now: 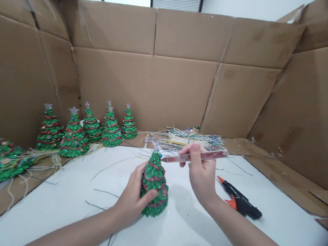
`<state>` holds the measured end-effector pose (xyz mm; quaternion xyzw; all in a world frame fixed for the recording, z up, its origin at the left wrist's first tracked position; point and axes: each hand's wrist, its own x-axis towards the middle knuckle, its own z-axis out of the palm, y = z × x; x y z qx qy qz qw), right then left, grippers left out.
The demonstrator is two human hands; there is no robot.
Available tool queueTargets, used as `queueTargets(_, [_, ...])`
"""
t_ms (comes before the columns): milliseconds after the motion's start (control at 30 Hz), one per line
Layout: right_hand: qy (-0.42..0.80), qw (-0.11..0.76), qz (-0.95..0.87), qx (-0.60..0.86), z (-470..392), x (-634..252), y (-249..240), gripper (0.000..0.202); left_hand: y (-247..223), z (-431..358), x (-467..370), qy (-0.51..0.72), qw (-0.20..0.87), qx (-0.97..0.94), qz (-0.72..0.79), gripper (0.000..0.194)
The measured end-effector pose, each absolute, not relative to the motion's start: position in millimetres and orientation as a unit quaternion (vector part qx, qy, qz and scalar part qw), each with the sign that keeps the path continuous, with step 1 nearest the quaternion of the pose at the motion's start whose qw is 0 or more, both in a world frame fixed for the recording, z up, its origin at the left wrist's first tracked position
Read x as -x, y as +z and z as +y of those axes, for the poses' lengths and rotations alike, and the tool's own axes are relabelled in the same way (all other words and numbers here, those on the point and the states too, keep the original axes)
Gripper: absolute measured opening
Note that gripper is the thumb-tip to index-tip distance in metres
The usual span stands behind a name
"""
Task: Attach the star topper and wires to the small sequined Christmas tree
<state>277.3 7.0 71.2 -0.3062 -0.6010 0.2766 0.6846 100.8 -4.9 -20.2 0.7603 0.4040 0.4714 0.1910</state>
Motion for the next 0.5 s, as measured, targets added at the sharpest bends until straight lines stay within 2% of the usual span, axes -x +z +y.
queueTargets(100, [0.266, 0.71, -0.587, 0.283, 4.1, -281.3, 75.1, 0.043, -2.8, -3.0, -94.4, 0.532, 0.049, -0.749, 0.391, 0.057])
queueTargets(200, [0.247, 0.692, -0.613, 0.29, 0.8, -284.6, 79.3, 0.041, 26.3, -4.2, -88.8, 0.527, -0.153, -0.76, 0.348, 0.034])
queueTargets(333, [0.194, 0.561, -0.725, 0.349, 3.4, -281.6, 77.2, 0.029, 57.6, -6.7, -88.2, 0.393, -0.311, -0.811, 0.303, 0.028])
queueTargets(400, [0.228, 0.499, -0.754, 0.361, 8.6, -277.7, 72.5, 0.026, 65.8, -5.6, -90.0, 0.351, -0.358, -0.816, 0.289, 0.027])
queueTargets(500, [0.288, 0.448, -0.773, 0.345, 18.9, -274.6, 64.5, 0.026, 74.4, -1.7, -92.0, 0.318, -0.409, -0.815, 0.26, 0.025])
